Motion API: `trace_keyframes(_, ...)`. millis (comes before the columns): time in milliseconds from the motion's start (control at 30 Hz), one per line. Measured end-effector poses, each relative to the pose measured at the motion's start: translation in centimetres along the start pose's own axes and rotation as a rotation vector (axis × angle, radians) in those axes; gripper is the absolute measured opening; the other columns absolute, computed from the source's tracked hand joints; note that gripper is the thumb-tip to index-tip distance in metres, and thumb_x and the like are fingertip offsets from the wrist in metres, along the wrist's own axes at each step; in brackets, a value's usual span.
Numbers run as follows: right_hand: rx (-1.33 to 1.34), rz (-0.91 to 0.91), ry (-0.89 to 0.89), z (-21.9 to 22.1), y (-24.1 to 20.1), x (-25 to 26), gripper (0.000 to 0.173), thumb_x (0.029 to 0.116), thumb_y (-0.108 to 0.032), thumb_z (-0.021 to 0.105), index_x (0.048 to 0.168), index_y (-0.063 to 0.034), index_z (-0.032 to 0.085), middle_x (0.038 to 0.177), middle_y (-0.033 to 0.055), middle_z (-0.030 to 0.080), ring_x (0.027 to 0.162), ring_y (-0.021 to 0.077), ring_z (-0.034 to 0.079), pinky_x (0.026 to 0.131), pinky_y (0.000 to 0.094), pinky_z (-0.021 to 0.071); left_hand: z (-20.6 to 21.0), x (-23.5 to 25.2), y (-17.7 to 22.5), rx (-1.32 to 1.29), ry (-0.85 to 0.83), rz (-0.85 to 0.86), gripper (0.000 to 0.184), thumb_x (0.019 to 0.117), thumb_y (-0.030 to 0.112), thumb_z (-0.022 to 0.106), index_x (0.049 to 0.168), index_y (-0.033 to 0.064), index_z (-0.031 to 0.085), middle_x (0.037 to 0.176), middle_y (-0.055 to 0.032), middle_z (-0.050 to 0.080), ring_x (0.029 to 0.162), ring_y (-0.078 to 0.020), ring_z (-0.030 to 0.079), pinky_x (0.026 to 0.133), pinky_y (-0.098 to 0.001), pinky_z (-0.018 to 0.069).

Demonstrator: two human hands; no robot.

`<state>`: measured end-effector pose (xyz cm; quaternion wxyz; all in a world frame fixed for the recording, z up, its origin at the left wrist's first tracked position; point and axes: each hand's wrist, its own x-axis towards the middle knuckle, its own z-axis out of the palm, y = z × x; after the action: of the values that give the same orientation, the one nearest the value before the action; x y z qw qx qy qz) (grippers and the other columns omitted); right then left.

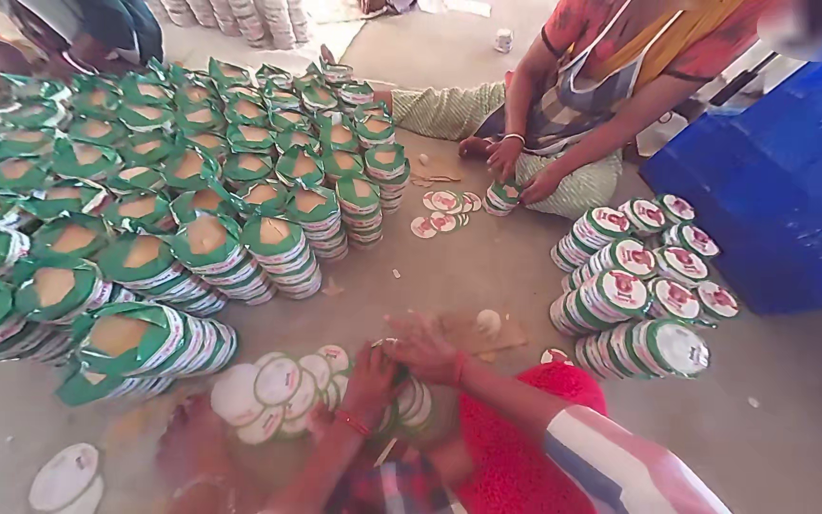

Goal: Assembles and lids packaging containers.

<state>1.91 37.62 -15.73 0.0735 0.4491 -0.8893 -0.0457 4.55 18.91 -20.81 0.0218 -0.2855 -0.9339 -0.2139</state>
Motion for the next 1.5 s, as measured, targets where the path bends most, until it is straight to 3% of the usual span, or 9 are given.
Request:
trace_keyframes(67, 0.077, -0.038, -0.095, -0.5, 0.7, 0.5, 0.044, 0.0948, 0.002, 0.059, 0.138, -0.0067, 0.063, 0.150, 0.0112, 0.056, 0.148, 0.0422, 0.038, 0.114, 0.0718, 0.0286, -0.4, 0.3, 0.2, -0.001, -0.069, -0.033, 0.053, 0.0928, 0.043, 0.069, 0.129, 0.0045, 0.069, 0.137, -0.0325, 0.058, 0.133, -0.0581, 0.047, 0.104, -0.0643, 0.0456)
trace_keyframes(167, 0.157, 0.034, -0.162, -1.0, 1.8, 0.5, 0.033, 0.0979, 0.000, 0.055, 0.127, -0.0060, 0.069, 0.150, 0.0097, 0.056, 0.148, 0.0443, 0.036, 0.114, 0.0751, 0.0253, -1.0, 0.6, 0.3, 0.015, -0.207, -0.075, 0.053, 0.0975, 0.046, 0.062, 0.131, 0.0057, 0.067, 0.143, -0.0285, 0.055, 0.140, -0.0555, 0.041, 0.111, -0.0632, 0.0395)
trace_keyframes(367, 0.587, 0.713, -0.265, 0.3, 2.3, -0.6, 0.035, 0.1002, -0.016, 0.054, 0.130, -0.0181, 0.071, 0.158, 0.0070, 0.046, 0.153, 0.0411, 0.024, 0.118, 0.0662, 0.0242, -0.1, 0.1, 0.2, -0.025, -0.091, -0.048, 0.048, 0.0962, 0.042, 0.065, 0.123, 0.0024, 0.070, 0.138, -0.0297, 0.059, 0.137, -0.0569, 0.044, 0.108, -0.0657, 0.0410)
trace_keyframes(633, 0.547, 0.672, -0.028, 3.3, -1.2, -2.1, 0.047, 0.0947, -0.008, 0.056, 0.133, -0.0304, 0.070, 0.148, 0.0053, 0.059, 0.148, 0.0460, 0.034, 0.113, 0.0715, 0.0283, 1.2, -1.1, -0.1, 0.041, 0.062, 0.008, 0.059, 0.0883, 0.043, 0.074, 0.130, 0.0011, 0.067, 0.140, -0.0271, 0.059, 0.134, -0.0558, 0.048, 0.103, -0.0637, 0.0472)
trace_keyframes(833, 0.293, 0.657, -0.045, 2.7, -3.7, 0.5, 0.051, 0.0858, 0.002, 0.065, 0.130, -0.0204, 0.072, 0.147, 0.0062, 0.060, 0.146, 0.0504, 0.036, 0.110, 0.0792, 0.0258, -0.4, -1.1, 0.1, -0.085, -0.023, -0.137, 0.069, 0.0833, 0.038, 0.081, 0.128, -0.0104, 0.060, 0.140, -0.0294, 0.057, 0.137, -0.0476, 0.049, 0.111, -0.0502, 0.0453)
trace_keyframes(1067, 0.450, 0.783, -0.177, 1.4, -5.4, 3.3, 0.057, 0.0875, 0.006, 0.060, 0.138, -0.0191, 0.066, 0.158, 0.0008, 0.048, 0.153, 0.0468, 0.022, 0.115, 0.0759, 0.0185, -0.8, -1.2, 0.4, -0.298, 0.127, -0.310, 0.093, 0.0645, 0.023, 0.094, 0.138, -0.0098, 0.047, 0.148, -0.0341, 0.043, 0.108, -0.0401, 0.069, 0.082, -0.0454, 0.0607)
trace_keyframes(1167, 0.451, 0.736, -0.319, 0.0, -5.4, 4.4, 0.056, 0.0929, 0.004, 0.055, 0.143, -0.0180, 0.061, 0.164, -0.0006, 0.038, 0.156, 0.0436, 0.016, 0.118, 0.0737, 0.0133, -0.9, -1.0, 0.3, -0.350, 0.124, -0.370, 0.094, 0.0663, 0.018, 0.093, 0.142, -0.0085, 0.043, 0.151, -0.0327, 0.040, 0.104, -0.0390, 0.070, 0.079, -0.0460, 0.0610)
trace_keyframes(1433, 0.149, 0.387, -0.087, 0.7, -6.9, 3.2, 0.040, 0.0901, 0.004, 0.061, 0.127, -0.0092, 0.071, 0.153, 0.0029, 0.054, 0.150, 0.0386, 0.037, 0.114, 0.0701, 0.0301, 0.2, -0.6, -0.4, -0.335, 0.216, -0.367, 0.075, 0.0788, 0.013, 0.082, 0.139, -0.0121, 0.044, 0.144, -0.0353, 0.045, 0.108, -0.0396, 0.069, 0.083, -0.0454, 0.0606)
trace_keyframes(1500, 0.108, 0.263, -0.125, 0.6, -7.0, 2.8, 0.037, 0.0882, 0.008, 0.062, 0.122, -0.0035, 0.072, 0.158, 0.0069, 0.048, 0.153, 0.0403, 0.028, 0.115, 0.0724, 0.0252, 0.1, -0.6, -0.6, -0.328, 0.181, -0.372, 0.070, 0.0832, 0.010, 0.077, 0.140, -0.0126, 0.043, 0.145, -0.0355, 0.043, 0.111, -0.0402, 0.067, 0.087, -0.0447, 0.0595)
